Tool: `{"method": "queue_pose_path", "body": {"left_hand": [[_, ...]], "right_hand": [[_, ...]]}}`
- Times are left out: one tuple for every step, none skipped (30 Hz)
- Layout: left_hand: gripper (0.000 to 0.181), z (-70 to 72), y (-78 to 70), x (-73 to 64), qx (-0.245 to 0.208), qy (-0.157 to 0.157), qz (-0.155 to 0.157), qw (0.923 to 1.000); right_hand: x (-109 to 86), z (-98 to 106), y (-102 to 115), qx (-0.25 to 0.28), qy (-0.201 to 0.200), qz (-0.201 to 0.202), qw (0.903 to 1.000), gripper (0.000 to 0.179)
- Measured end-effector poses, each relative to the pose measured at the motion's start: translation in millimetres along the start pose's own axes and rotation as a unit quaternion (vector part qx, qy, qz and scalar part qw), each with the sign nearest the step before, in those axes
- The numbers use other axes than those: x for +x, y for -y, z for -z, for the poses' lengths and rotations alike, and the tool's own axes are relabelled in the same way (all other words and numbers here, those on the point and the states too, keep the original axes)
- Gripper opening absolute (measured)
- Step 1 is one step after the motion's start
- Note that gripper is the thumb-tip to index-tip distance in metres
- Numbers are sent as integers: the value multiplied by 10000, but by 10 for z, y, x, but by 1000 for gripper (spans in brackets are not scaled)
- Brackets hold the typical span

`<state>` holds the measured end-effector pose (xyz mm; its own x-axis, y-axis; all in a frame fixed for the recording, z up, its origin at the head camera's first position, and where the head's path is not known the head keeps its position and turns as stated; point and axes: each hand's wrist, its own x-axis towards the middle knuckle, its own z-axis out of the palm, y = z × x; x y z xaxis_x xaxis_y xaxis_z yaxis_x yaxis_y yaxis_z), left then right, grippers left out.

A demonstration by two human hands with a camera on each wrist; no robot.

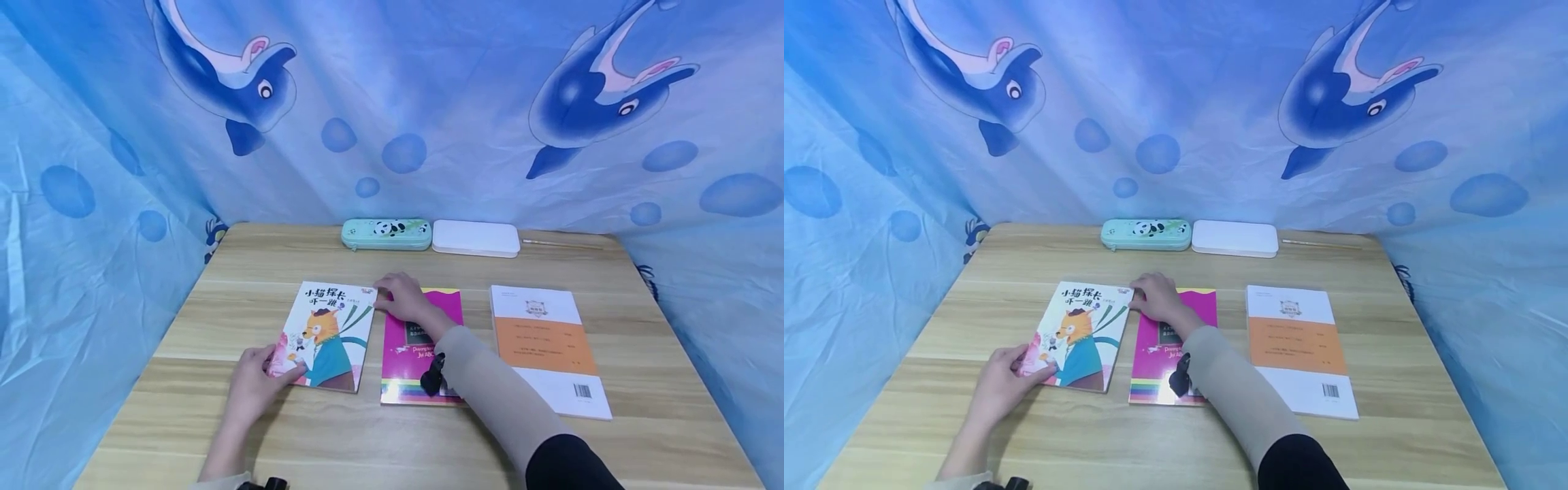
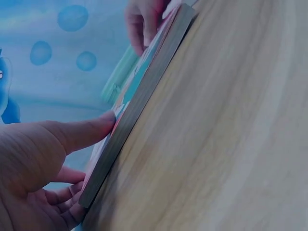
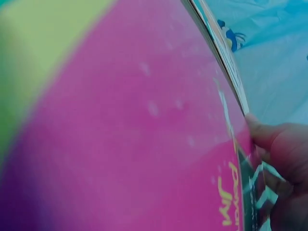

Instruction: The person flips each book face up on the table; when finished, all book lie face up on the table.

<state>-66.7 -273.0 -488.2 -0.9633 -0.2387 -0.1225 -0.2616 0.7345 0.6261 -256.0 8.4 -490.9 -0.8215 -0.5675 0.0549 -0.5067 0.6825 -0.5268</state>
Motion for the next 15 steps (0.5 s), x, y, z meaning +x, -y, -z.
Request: {"method": "queue_pose_path", "body": {"left_hand": [[99,-5,-2,-11,-96,-8,54,9999],[97,-8,-3,-21,-202,-29,79,9998],[95,-12,-2,-30,-310,-58,97,9995],[92,-16,0,-38,-435,-90,108,9990],[89,-21,5,-46,-546,-130,111,9984],[85,-26,12,-53,-643,-172,111,9977],[82,-32,18,-56,-705,-201,89,9973],[81,-37,24,-61,-754,-226,69,9969],[79,-42,29,-65,-798,-242,61,9965],[79,-46,34,-67,-824,-248,54,9963],[79,-48,36,-68,-836,-261,45,9962],[79,-49,37,-67,-829,-270,36,9962],[79,-50,34,-66,-818,-277,32,9963],[78,-49,27,-64,-790,-289,27,9964],[78,-47,18,-61,-741,-305,4,9968]], "right_hand": [[14,-5,-23,128,19,17,9999,45],[28,-11,-43,231,36,39,9997,45],[40,-14,-55,336,56,29,9994,45],[51,-15,-65,433,65,26,9990,45],[60,-14,-70,524,72,9,9986,44],[68,-14,-72,586,81,-18,9983,44],[75,-13,-73,628,90,-48,9980,44],[80,-8,-68,661,111,-82,9977,44],[81,-2,-62,685,130,-117,9975,44],[83,5,-58,702,137,-129,9974,44],[85,8,-55,690,151,-147,9974,44],[85,13,-53,688,158,-156,9974,44],[83,18,-54,686,164,-150,9974,44],[80,23,-57,683,164,-136,9974,45],[75,29,-64,688,155,-114,9974,45]]}}
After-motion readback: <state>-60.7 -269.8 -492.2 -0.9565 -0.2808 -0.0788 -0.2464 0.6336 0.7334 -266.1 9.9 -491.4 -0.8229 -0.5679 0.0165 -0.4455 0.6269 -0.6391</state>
